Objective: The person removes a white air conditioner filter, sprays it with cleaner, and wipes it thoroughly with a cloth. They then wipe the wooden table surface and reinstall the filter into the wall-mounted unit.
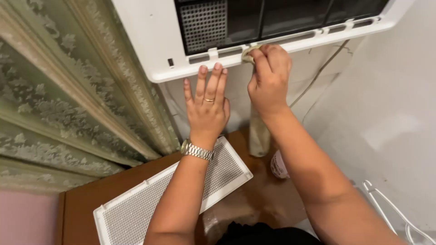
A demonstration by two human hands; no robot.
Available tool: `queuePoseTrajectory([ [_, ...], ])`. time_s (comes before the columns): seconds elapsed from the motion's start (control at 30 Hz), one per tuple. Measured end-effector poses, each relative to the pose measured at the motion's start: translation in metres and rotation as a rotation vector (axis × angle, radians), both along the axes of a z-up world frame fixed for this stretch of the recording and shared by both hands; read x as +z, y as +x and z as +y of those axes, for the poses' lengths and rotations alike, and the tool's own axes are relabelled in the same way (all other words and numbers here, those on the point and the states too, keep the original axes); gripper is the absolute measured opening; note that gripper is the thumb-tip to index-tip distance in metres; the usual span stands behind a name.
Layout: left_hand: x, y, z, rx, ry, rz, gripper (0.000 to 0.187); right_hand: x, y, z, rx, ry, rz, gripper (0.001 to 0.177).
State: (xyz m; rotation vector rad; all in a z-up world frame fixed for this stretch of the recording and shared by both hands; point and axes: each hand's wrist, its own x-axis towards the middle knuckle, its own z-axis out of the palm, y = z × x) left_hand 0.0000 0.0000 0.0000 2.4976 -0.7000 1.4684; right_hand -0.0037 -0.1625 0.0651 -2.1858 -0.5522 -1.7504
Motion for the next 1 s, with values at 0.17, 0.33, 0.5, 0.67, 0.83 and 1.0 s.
queuePoseTrajectory([
  [0.17,-0.001,-0.001,-0.005,-0.023,-0.052,0.010,0.055,-0.002,0.001,0.014,0.034,-0.026,0.017,0.028],
  [0.33,-0.005,0.000,-0.007,0.002,-0.058,0.071,0.063,-0.002,0.003,-0.012,0.100,-0.080,-0.012,0.040],
  [0.5,0.000,-0.004,0.000,0.023,0.028,0.117,0.064,-0.011,0.002,0.001,-0.018,0.043,-0.009,0.032],
  [0.67,-0.002,-0.012,-0.006,-0.135,-0.151,0.139,0.068,-0.002,-0.009,0.011,0.061,-0.039,0.026,0.025],
  [0.83,-0.012,-0.032,0.019,-0.139,-0.195,0.221,0.072,-0.003,-0.008,-0.031,0.102,-0.145,0.025,0.034],
  [1.0,-0.056,-0.047,0.075,-0.103,-0.315,0.318,0.063,-0.006,-0.014,-0.058,0.035,-0.068,0.054,0.043],
])
